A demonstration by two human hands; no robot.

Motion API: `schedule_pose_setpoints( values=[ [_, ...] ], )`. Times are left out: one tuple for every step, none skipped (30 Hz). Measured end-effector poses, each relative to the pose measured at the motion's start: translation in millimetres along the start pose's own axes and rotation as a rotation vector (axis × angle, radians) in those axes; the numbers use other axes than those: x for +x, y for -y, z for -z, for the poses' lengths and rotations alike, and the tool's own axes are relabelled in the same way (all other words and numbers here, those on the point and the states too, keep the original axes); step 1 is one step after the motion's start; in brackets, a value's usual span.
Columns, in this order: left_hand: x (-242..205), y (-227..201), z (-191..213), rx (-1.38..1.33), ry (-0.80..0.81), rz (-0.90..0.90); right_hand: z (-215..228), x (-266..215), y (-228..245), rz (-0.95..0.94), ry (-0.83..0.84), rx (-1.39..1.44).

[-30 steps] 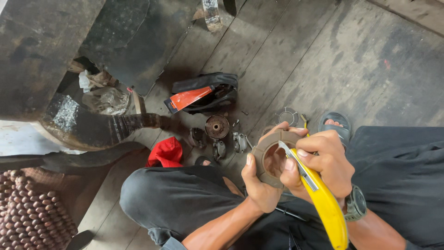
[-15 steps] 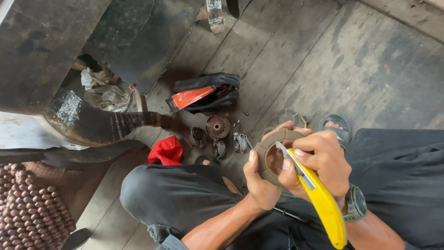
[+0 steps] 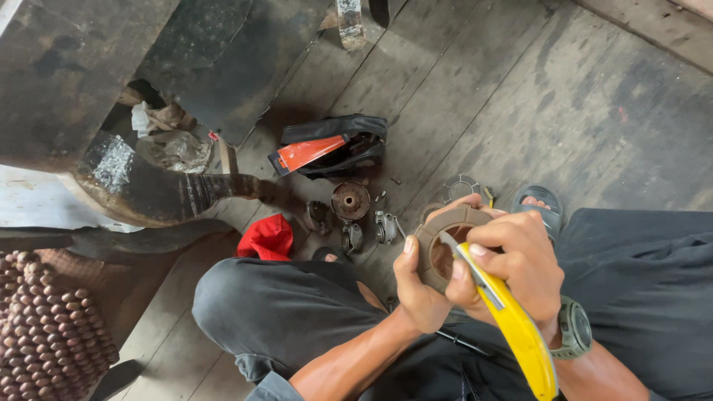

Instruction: The person holds a circular rubber object in their left hand and uses a yellow utility knife in their right hand to cut along the inner edge of the object. The person rotates the object while cutting to follow the circular shape.

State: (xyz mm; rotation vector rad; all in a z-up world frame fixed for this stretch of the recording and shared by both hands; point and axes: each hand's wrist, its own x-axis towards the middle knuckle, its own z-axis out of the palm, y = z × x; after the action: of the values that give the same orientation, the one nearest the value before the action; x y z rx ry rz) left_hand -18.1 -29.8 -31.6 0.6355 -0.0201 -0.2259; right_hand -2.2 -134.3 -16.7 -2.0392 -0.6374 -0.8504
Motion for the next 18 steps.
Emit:
schedule_pose_setpoints(
  values=[
    [-1, 0, -1, 0.0, -0.003, -0.002, 2, -4, -1, 0.0, 0.002, 0.003],
    [-2, 0, -3, -0.04, -0.023, 0.006, 3, -8, -3, -0.006, 0.04, 0.009],
    [-2, 1, -5, -0.082, -0.039, 0.014, 5, -11, -5, -0.011, 0.077, 0.012],
    [-2, 1, -4, -0.083, -0.038, 0.013, 7, -12, -7, -0.009, 0.078, 0.012],
    [-3, 1, -4, -0.086, -0.027, -0.001, 8, -14, -10, 0.005, 0.128, -0.006],
    [-3, 1, -3, -0.089, -0.015, -0.014, 10, -16, -12, 0.019, 0.178, -0.024],
    [-2, 0, -2, -0.089, -0.017, -0.016, 10, -17, -12, 0.019, 0.179, -0.022],
    [-1, -1, -1, -0.054, -0.001, -0.005, 9, -18, -11, -0.002, 0.169, -0.037],
    [-1, -2, 0, -0.019, 0.013, 0.005, 9, -19, -11, -0.022, 0.16, -0.051],
    [-3, -1, 1, -0.019, 0.01, 0.003, 9, -17, -9, -0.021, 0.162, -0.048],
    [-3, 0, 1, -0.013, 0.021, -0.031, 11, -15, -8, 0.008, 0.173, -0.034],
    [-2, 2, 2, -0.007, 0.032, -0.064, 12, -12, -7, 0.037, 0.184, -0.02],
    [-1, 1, 3, -0.008, 0.033, -0.066, 11, -13, -8, 0.038, 0.184, -0.021],
    [0, 0, 4, 0.043, 0.04, -0.065, 10, -13, -8, 0.013, 0.168, -0.032],
    [0, -1, 5, 0.097, 0.043, -0.065, 9, -14, -8, -0.013, 0.151, -0.04],
    [0, -1, 3, 0.098, 0.04, -0.067, 8, -12, -6, -0.012, 0.152, -0.037],
    [0, -1, 0, 0.009, 0.024, -0.043, 7, -10, -4, 0.004, 0.125, -0.025],
    [0, 0, -2, -0.08, 0.008, -0.019, 6, -8, -3, 0.02, 0.097, -0.012]
  ],
)
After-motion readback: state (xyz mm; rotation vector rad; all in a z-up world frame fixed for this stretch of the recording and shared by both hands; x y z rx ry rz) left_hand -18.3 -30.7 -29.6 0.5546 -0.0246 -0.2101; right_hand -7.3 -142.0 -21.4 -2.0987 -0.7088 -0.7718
